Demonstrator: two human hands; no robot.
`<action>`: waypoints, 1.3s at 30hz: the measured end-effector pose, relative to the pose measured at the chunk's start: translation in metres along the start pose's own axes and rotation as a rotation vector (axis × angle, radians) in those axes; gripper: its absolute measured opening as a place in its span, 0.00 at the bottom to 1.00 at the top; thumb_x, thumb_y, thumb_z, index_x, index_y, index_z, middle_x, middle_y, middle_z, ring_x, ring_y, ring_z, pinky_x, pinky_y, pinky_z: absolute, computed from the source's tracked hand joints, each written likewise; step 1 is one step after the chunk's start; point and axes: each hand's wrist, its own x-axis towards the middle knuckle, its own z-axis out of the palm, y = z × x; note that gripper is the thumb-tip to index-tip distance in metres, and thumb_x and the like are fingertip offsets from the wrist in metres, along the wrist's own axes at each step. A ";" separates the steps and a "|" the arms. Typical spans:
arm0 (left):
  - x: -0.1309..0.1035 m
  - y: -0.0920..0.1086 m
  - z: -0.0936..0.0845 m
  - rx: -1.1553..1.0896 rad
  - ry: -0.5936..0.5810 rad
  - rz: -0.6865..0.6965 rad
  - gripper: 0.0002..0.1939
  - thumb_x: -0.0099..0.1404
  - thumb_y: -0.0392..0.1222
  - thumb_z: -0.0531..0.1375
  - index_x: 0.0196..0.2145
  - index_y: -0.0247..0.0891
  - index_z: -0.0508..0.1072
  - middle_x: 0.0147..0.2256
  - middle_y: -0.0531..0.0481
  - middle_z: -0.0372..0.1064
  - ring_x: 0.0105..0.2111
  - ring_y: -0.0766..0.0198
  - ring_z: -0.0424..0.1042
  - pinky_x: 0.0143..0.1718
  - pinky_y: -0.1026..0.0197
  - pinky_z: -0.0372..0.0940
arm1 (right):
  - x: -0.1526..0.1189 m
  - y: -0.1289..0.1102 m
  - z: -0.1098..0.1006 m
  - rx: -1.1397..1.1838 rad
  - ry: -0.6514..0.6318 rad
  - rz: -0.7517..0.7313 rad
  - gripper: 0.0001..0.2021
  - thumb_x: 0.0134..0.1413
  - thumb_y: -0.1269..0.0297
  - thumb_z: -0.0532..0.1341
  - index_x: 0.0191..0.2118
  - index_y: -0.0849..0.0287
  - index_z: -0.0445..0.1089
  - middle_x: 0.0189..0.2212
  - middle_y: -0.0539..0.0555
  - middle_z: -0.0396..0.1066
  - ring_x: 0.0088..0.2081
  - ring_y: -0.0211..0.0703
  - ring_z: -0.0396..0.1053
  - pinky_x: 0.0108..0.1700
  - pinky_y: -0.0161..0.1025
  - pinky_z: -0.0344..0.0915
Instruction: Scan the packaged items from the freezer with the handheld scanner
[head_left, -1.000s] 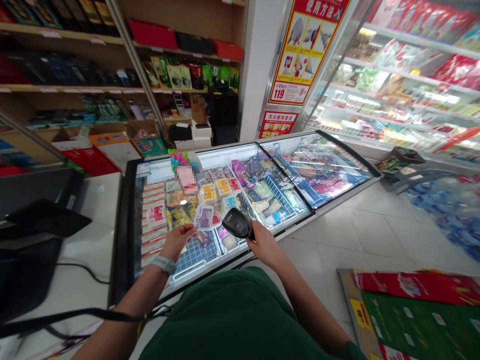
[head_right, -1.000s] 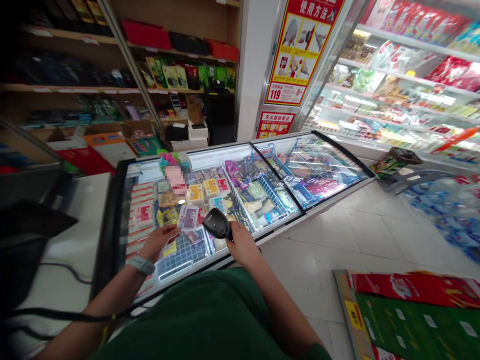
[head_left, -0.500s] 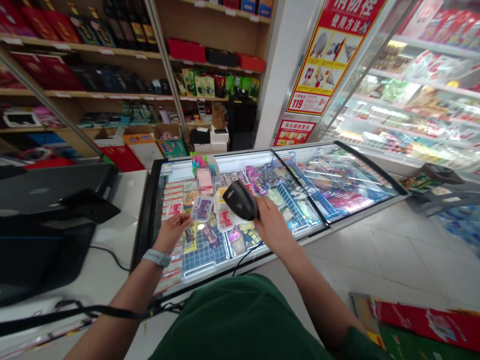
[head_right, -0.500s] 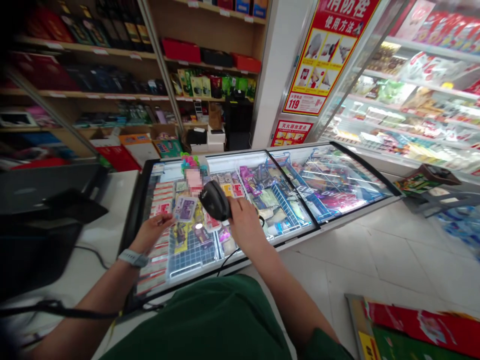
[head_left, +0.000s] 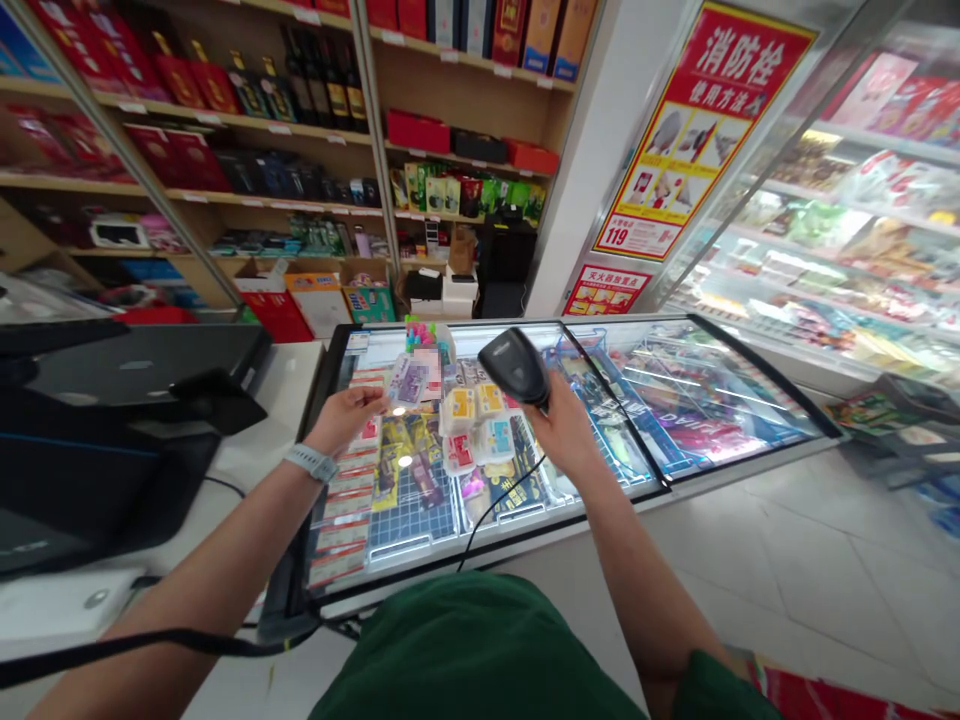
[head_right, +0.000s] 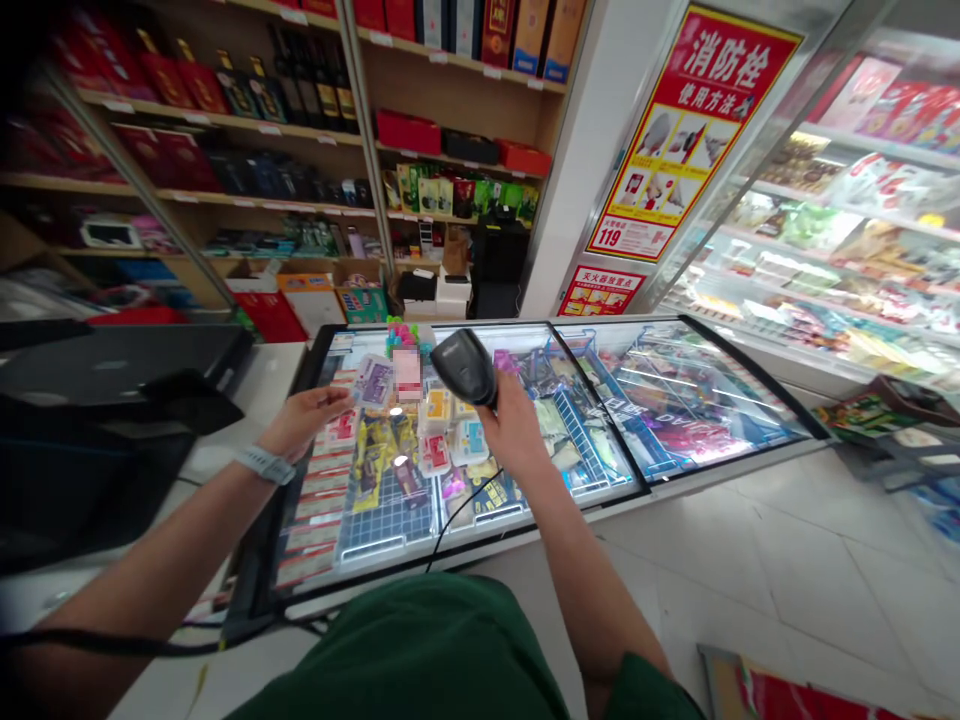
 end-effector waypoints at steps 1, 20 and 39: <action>0.004 0.009 -0.003 -0.003 0.002 0.005 0.29 0.35 0.55 0.73 0.32 0.35 0.76 0.27 0.51 0.75 0.29 0.64 0.73 0.34 0.63 0.67 | 0.011 -0.004 -0.012 0.032 0.059 -0.020 0.15 0.56 0.68 0.58 0.49 0.60 0.63 0.42 0.59 0.68 0.44 0.51 0.66 0.48 0.48 0.65; -0.037 -0.071 -0.007 -0.007 0.019 -0.123 0.31 0.36 0.60 0.72 0.32 0.34 0.75 0.27 0.50 0.75 0.30 0.63 0.73 0.36 0.59 0.68 | -0.059 0.002 0.076 -0.062 -0.502 -0.002 0.23 0.52 0.79 0.54 0.55 0.61 0.62 0.45 0.59 0.66 0.49 0.49 0.63 0.53 0.46 0.59; -0.043 -0.089 -0.017 0.024 0.025 -0.111 0.29 0.38 0.61 0.71 0.32 0.37 0.75 0.29 0.51 0.76 0.33 0.60 0.73 0.38 0.59 0.67 | -0.076 -0.007 0.094 -0.017 -0.537 0.096 0.20 0.55 0.76 0.55 0.55 0.61 0.61 0.46 0.59 0.65 0.49 0.48 0.63 0.53 0.44 0.60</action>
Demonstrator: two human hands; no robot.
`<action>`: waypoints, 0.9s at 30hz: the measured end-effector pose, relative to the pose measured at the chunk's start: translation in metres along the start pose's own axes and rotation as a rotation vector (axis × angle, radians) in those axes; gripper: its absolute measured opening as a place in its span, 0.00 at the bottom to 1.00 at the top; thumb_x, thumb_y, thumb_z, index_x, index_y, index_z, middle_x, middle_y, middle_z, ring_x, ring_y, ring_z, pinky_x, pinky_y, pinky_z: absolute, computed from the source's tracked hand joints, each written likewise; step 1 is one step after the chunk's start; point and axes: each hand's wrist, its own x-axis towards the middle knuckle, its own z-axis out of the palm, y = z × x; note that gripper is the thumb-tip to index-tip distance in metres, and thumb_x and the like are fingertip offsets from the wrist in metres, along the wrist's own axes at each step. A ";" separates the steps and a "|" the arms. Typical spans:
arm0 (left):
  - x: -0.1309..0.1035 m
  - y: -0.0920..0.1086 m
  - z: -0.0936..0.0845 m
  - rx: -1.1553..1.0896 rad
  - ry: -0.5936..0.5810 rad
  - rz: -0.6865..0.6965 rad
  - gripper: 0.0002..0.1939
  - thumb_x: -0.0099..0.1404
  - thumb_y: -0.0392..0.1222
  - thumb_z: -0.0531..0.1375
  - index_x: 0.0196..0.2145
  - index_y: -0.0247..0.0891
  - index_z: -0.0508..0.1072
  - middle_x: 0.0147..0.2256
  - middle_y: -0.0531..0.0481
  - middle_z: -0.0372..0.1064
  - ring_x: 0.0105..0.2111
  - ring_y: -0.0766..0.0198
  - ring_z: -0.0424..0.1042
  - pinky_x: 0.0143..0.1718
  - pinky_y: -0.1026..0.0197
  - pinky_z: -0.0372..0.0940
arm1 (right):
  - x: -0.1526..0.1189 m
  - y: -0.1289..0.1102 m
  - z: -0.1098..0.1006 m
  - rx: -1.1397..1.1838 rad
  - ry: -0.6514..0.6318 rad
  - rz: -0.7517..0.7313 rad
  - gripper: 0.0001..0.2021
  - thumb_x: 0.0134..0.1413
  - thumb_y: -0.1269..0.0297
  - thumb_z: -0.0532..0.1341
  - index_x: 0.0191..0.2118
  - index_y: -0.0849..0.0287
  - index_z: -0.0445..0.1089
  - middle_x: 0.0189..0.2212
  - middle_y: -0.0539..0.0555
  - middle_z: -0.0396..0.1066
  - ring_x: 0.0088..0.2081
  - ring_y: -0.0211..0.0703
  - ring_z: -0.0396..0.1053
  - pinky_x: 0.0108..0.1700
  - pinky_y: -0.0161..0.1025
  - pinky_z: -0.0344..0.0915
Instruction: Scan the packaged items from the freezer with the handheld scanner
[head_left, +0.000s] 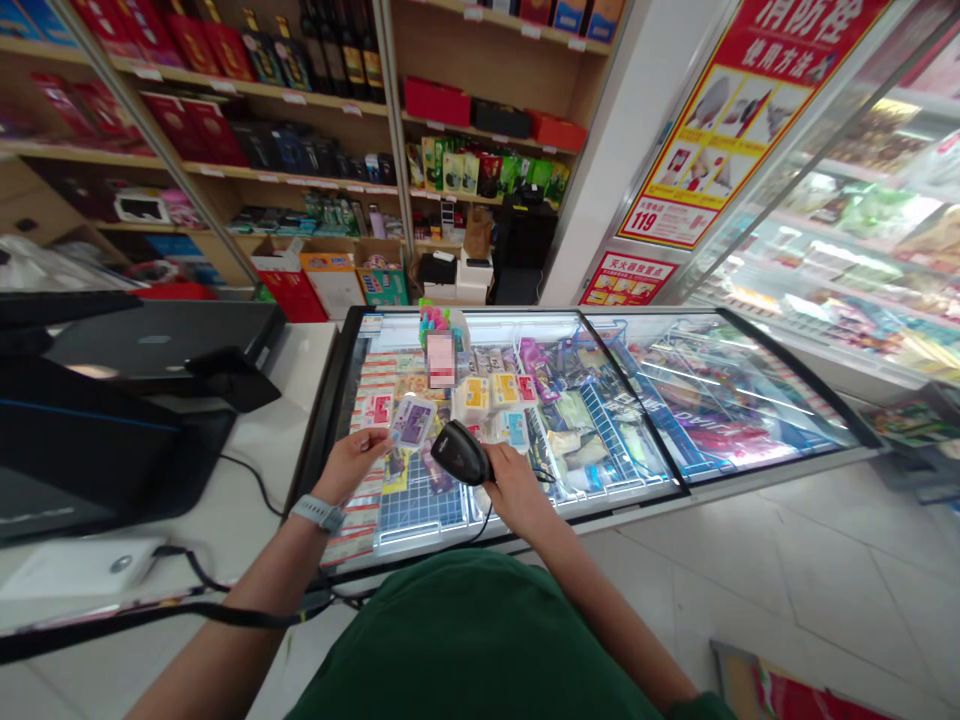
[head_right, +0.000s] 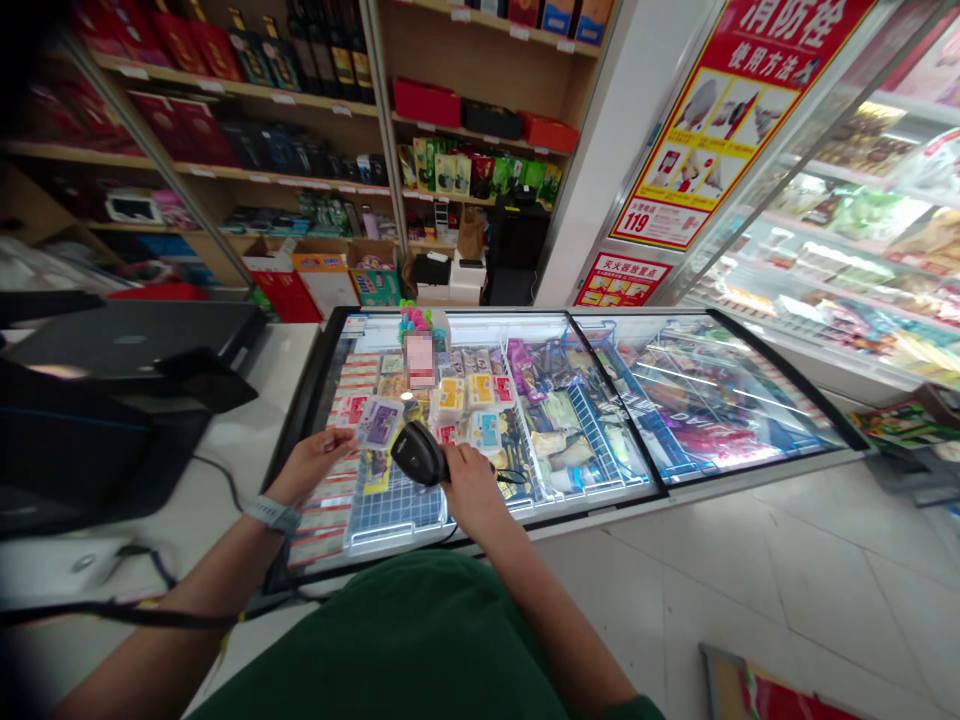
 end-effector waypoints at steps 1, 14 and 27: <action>-0.001 0.000 -0.001 -0.001 0.002 0.000 0.29 0.38 0.61 0.71 0.32 0.37 0.75 0.29 0.50 0.76 0.33 0.60 0.74 0.38 0.59 0.67 | 0.000 0.000 0.000 -0.004 -0.002 0.002 0.20 0.55 0.76 0.55 0.54 0.61 0.61 0.46 0.59 0.65 0.49 0.48 0.63 0.53 0.44 0.60; 0.001 0.000 -0.010 -0.008 0.028 -0.016 0.30 0.37 0.60 0.71 0.32 0.35 0.75 0.26 0.51 0.74 0.27 0.63 0.71 0.32 0.61 0.66 | 0.017 -0.012 0.003 -0.061 -0.002 -0.023 0.17 0.55 0.76 0.57 0.51 0.63 0.62 0.46 0.60 0.66 0.49 0.49 0.64 0.52 0.45 0.61; 0.011 -0.012 -0.016 -0.012 0.024 -0.030 0.27 0.40 0.57 0.70 0.33 0.35 0.75 0.27 0.51 0.74 0.28 0.64 0.72 0.33 0.61 0.66 | 0.020 -0.013 0.008 -0.086 -0.030 -0.004 0.18 0.56 0.75 0.58 0.53 0.63 0.62 0.46 0.60 0.66 0.49 0.50 0.64 0.52 0.45 0.62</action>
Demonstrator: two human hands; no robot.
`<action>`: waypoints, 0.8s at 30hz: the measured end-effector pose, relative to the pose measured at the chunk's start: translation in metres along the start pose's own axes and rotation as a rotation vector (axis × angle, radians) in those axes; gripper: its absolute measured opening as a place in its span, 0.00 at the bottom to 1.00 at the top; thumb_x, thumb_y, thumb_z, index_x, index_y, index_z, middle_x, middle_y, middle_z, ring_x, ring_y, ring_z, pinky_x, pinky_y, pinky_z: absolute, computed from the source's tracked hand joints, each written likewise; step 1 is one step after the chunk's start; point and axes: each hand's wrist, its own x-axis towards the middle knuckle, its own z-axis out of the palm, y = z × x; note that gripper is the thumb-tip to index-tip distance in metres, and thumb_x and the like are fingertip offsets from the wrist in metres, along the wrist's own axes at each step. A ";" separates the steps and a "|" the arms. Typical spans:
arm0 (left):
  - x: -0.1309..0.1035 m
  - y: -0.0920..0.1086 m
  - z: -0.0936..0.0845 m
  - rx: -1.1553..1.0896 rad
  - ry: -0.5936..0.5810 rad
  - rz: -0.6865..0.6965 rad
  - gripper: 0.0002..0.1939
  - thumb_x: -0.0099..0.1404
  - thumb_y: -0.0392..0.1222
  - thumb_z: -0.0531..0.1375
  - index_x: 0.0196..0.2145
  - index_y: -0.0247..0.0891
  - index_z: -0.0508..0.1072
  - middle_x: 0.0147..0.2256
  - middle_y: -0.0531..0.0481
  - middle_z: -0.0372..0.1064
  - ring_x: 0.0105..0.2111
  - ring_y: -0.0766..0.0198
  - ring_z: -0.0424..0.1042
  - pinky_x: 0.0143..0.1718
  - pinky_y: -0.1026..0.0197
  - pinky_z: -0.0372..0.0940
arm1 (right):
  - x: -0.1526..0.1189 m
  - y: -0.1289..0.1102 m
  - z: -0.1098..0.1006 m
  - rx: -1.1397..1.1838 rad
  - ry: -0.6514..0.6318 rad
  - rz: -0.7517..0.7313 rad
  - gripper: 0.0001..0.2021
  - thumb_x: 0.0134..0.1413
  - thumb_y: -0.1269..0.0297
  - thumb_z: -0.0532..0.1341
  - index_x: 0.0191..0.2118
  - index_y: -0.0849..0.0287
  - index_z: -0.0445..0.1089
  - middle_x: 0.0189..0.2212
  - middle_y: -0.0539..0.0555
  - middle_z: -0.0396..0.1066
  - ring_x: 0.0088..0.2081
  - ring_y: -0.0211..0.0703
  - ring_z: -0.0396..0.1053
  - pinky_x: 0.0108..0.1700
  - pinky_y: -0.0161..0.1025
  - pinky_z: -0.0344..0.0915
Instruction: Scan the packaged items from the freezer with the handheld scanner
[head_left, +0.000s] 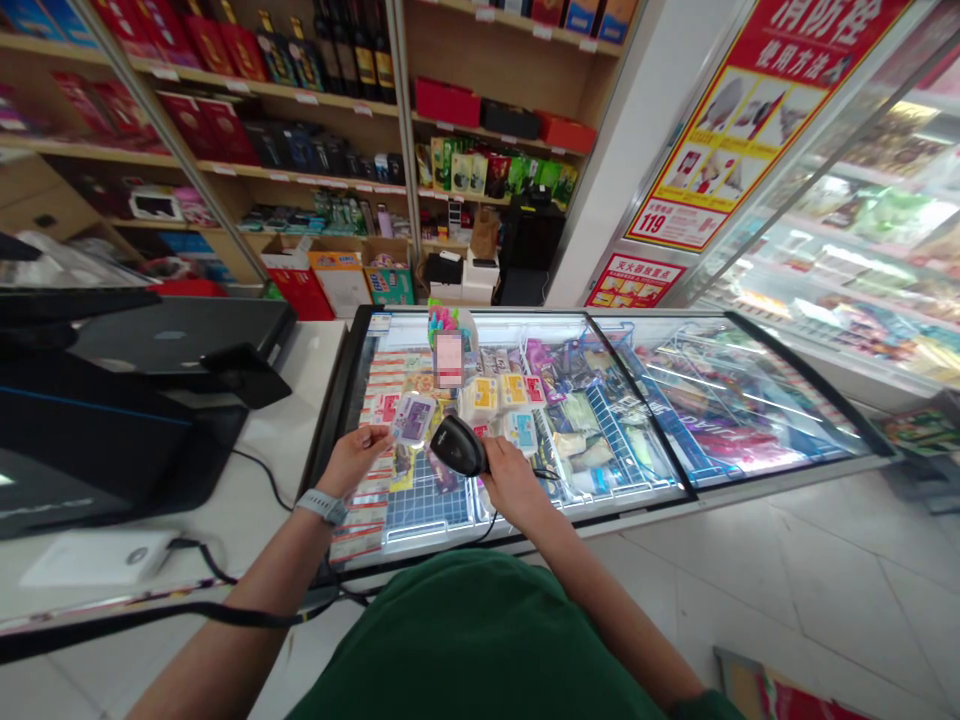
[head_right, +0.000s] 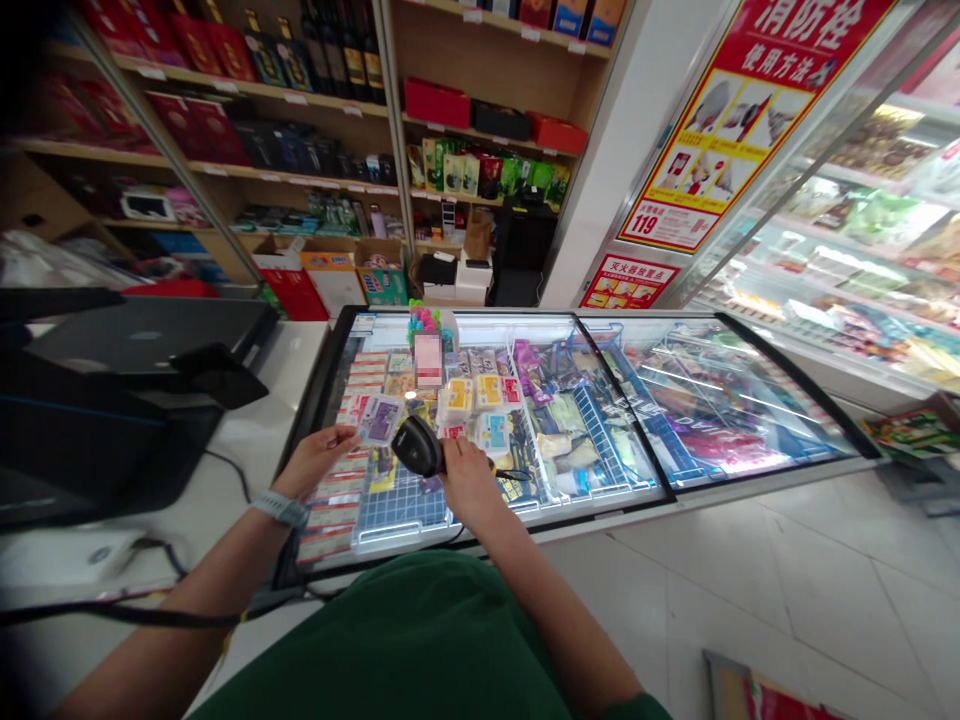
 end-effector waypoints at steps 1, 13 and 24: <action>0.001 -0.001 -0.001 -0.002 0.004 0.000 0.27 0.40 0.57 0.70 0.34 0.36 0.75 0.28 0.51 0.75 0.28 0.63 0.72 0.34 0.61 0.66 | 0.000 -0.001 -0.001 0.003 -0.003 0.001 0.19 0.56 0.74 0.58 0.54 0.62 0.61 0.46 0.60 0.66 0.49 0.50 0.64 0.51 0.45 0.62; 0.017 -0.015 -0.012 0.002 0.054 -0.012 0.29 0.38 0.57 0.71 0.35 0.36 0.74 0.27 0.51 0.75 0.30 0.62 0.73 0.35 0.61 0.66 | -0.002 -0.002 -0.003 -0.032 -0.026 0.017 0.18 0.56 0.75 0.57 0.53 0.63 0.62 0.47 0.60 0.66 0.48 0.50 0.64 0.51 0.45 0.61; 0.017 -0.019 -0.013 -0.054 0.033 -0.022 0.27 0.40 0.54 0.71 0.35 0.36 0.73 0.26 0.53 0.74 0.30 0.62 0.73 0.37 0.60 0.67 | 0.003 -0.002 0.002 0.003 -0.026 -0.006 0.20 0.57 0.74 0.58 0.56 0.61 0.60 0.47 0.60 0.66 0.50 0.49 0.64 0.53 0.44 0.60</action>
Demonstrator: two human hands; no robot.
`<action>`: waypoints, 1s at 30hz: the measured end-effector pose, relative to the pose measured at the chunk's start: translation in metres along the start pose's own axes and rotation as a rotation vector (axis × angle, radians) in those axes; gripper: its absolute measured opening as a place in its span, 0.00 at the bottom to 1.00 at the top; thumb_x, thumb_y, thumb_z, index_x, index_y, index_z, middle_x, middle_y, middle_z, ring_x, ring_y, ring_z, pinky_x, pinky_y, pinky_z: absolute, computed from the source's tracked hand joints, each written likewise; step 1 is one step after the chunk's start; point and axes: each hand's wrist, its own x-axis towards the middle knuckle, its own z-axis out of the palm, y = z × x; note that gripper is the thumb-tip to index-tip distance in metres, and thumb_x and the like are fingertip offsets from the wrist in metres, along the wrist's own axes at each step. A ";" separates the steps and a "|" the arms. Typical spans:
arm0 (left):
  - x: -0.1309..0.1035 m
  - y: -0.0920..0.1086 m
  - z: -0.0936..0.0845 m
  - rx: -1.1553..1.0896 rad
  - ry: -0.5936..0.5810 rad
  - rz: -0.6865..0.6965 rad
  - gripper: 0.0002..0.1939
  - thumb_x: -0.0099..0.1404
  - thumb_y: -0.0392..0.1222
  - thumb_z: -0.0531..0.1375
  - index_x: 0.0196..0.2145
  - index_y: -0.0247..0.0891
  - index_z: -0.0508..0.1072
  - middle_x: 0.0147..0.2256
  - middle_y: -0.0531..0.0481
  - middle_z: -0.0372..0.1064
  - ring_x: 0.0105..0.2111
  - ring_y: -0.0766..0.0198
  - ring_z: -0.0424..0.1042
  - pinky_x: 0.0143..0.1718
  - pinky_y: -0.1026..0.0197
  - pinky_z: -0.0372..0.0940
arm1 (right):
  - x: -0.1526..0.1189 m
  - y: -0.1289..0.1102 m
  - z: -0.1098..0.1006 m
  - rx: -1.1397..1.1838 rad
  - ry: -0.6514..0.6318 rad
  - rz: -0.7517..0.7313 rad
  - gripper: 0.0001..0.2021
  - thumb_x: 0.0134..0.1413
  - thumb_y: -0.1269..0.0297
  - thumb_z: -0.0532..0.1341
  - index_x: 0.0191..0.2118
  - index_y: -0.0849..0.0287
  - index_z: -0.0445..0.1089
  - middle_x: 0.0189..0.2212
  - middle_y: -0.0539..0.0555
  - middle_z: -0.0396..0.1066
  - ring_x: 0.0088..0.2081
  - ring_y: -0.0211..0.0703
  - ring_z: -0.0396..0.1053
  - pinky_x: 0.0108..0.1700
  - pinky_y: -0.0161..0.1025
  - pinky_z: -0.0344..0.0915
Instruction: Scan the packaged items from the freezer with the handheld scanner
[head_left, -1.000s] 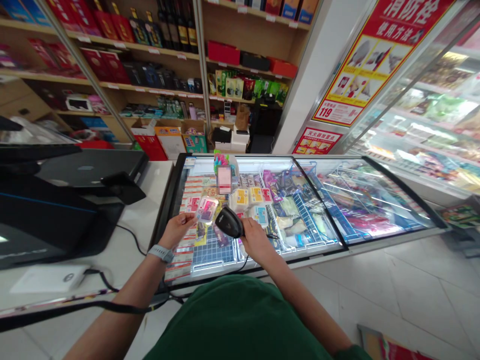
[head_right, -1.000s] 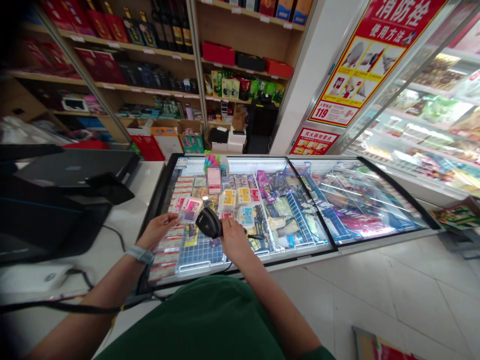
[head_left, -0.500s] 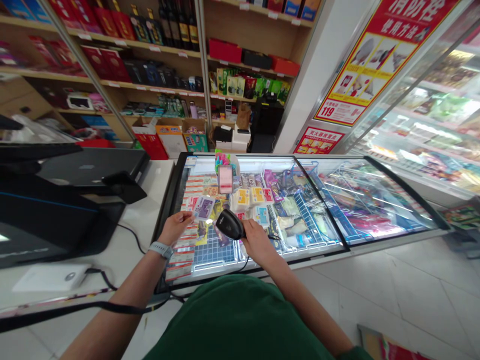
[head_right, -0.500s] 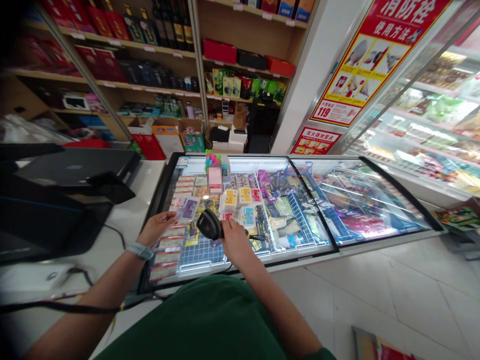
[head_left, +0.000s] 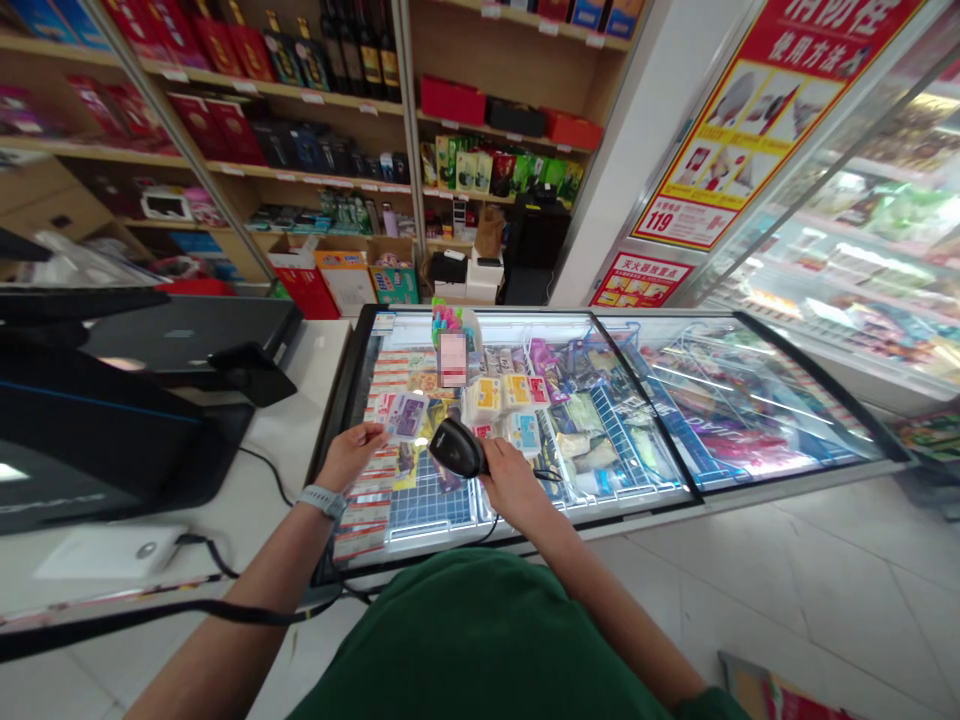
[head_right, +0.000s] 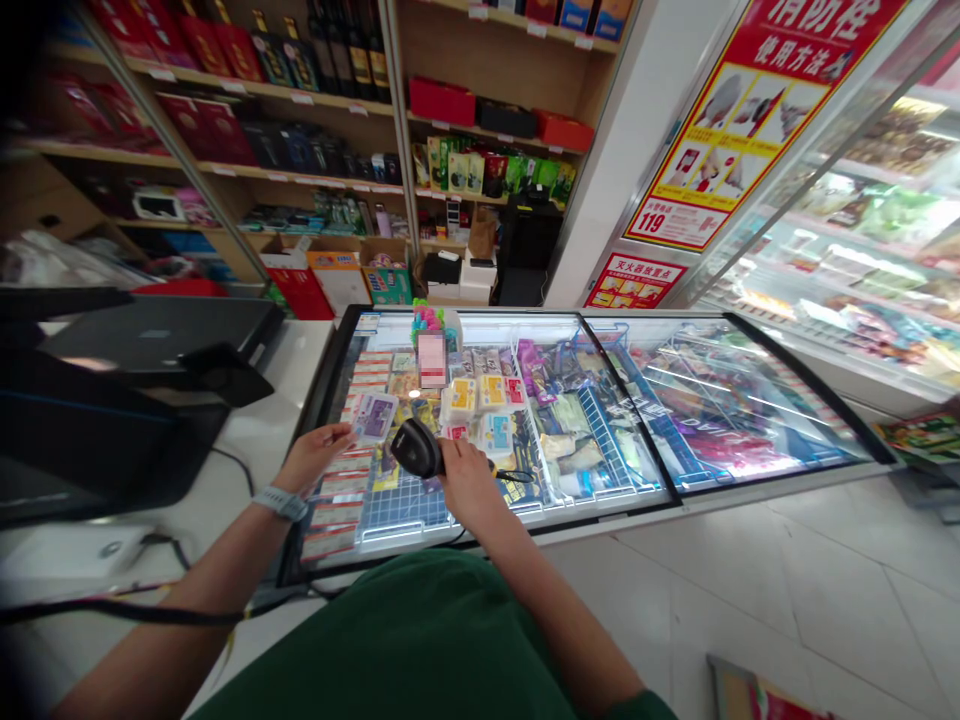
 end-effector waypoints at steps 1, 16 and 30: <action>0.000 0.000 0.000 -0.005 0.002 -0.001 0.28 0.39 0.54 0.72 0.35 0.36 0.73 0.27 0.53 0.74 0.30 0.62 0.73 0.37 0.60 0.67 | 0.001 0.000 0.000 0.000 -0.003 -0.004 0.21 0.57 0.74 0.58 0.56 0.61 0.60 0.47 0.59 0.66 0.50 0.49 0.64 0.52 0.44 0.60; -0.003 0.004 -0.006 -0.046 0.024 -0.038 0.24 0.42 0.49 0.71 0.36 0.35 0.74 0.28 0.53 0.75 0.30 0.64 0.73 0.35 0.62 0.67 | 0.002 0.002 0.006 -0.011 0.010 0.002 0.18 0.56 0.75 0.58 0.52 0.63 0.62 0.47 0.61 0.66 0.49 0.51 0.64 0.53 0.46 0.61; 0.032 -0.023 -0.013 0.035 0.143 -0.311 0.17 0.67 0.46 0.58 0.50 0.36 0.69 0.48 0.45 0.69 0.43 0.61 0.72 0.42 0.53 0.70 | -0.006 0.005 0.002 0.113 0.022 0.051 0.19 0.55 0.75 0.56 0.53 0.60 0.61 0.45 0.58 0.66 0.49 0.48 0.64 0.51 0.42 0.60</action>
